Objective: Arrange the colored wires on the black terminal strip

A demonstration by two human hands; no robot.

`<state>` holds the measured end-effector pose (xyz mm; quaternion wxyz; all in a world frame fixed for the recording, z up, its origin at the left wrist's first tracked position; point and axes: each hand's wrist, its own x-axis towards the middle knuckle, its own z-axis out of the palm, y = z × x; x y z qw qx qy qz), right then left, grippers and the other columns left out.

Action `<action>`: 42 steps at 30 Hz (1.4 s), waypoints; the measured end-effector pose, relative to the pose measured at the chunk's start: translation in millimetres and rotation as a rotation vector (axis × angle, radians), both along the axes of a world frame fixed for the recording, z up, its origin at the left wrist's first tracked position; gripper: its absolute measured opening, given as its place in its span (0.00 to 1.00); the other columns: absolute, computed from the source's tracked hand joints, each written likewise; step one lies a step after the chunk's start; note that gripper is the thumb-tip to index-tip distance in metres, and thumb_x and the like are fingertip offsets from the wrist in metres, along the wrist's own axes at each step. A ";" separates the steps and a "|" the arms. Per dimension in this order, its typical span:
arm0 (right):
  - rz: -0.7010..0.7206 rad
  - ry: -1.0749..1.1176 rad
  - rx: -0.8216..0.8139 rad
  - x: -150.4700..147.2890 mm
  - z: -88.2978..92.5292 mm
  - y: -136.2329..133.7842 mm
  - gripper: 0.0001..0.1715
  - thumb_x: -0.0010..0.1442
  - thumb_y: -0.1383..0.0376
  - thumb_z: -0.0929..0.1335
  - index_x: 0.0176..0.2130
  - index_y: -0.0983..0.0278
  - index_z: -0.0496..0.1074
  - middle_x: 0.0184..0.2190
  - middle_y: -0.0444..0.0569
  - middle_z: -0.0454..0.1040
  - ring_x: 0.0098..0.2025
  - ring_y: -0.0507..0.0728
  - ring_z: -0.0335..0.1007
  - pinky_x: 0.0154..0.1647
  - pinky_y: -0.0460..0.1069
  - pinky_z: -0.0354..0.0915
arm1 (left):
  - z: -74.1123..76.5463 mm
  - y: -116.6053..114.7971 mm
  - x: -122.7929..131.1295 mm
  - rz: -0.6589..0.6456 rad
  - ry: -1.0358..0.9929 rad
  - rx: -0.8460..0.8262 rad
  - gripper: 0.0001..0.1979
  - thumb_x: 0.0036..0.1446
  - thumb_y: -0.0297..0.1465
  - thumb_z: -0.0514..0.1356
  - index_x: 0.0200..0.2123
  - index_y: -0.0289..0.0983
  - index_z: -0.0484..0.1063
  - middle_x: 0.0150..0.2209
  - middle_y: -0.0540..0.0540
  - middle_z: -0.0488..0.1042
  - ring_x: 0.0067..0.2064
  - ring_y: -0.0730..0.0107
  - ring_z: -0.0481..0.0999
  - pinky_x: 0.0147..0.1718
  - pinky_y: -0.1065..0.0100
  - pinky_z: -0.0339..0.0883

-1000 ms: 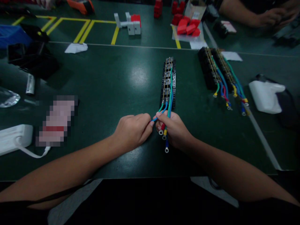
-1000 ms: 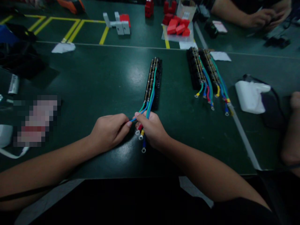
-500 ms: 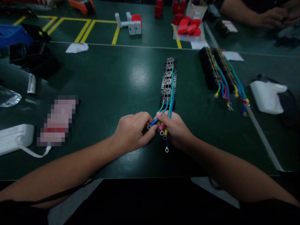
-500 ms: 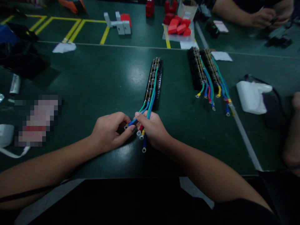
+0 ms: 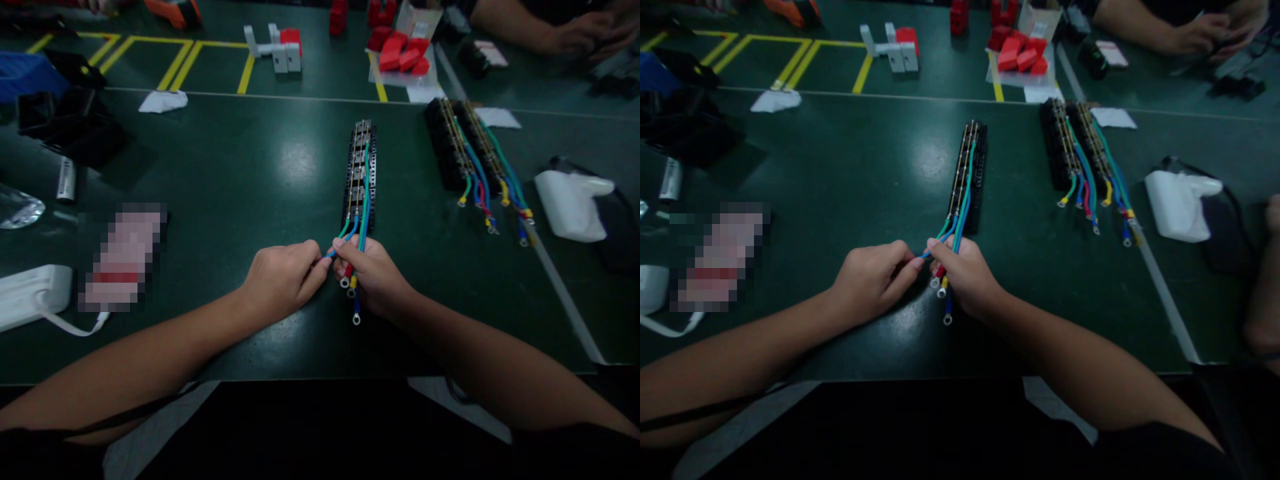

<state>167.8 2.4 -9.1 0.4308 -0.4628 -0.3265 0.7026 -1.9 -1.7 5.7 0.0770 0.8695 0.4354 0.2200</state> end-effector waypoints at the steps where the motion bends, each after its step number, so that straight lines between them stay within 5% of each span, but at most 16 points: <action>1: 0.004 0.001 0.001 0.0 -0.2 0.1 0.17 0.58 0.58 0.72 0.25 0.63 0.64 0.15 0.38 0.64 0.17 0.47 0.58 0.20 0.45 0.54 | -0.1 0.1 0.1 0.001 -0.012 -0.012 0.15 0.66 0.37 0.51 0.29 0.36 0.68 0.22 0.51 0.69 0.21 0.73 0.66 0.23 0.70 0.55; 26: 0.012 0.019 -0.001 0.2 -1.0 0.8 0.15 0.57 0.59 0.71 0.26 0.63 0.65 0.16 0.38 0.63 0.19 0.48 0.57 0.22 0.46 0.55 | -2.2 -0.5 2.0 -0.013 -0.019 0.035 0.14 0.63 0.36 0.53 0.26 0.37 0.66 0.19 0.52 0.65 0.21 0.74 0.62 0.23 0.70 0.54; 42: 0.010 0.034 -0.050 0.7 2.4 2.1 0.10 0.57 0.62 0.71 0.29 0.65 0.70 0.16 0.39 0.63 0.19 0.47 0.57 0.22 0.44 0.56 | -4.1 1.0 2.3 -0.149 -0.024 -0.156 0.15 0.65 0.36 0.52 0.26 0.37 0.65 0.20 0.53 0.64 0.21 0.75 0.62 0.22 0.71 0.52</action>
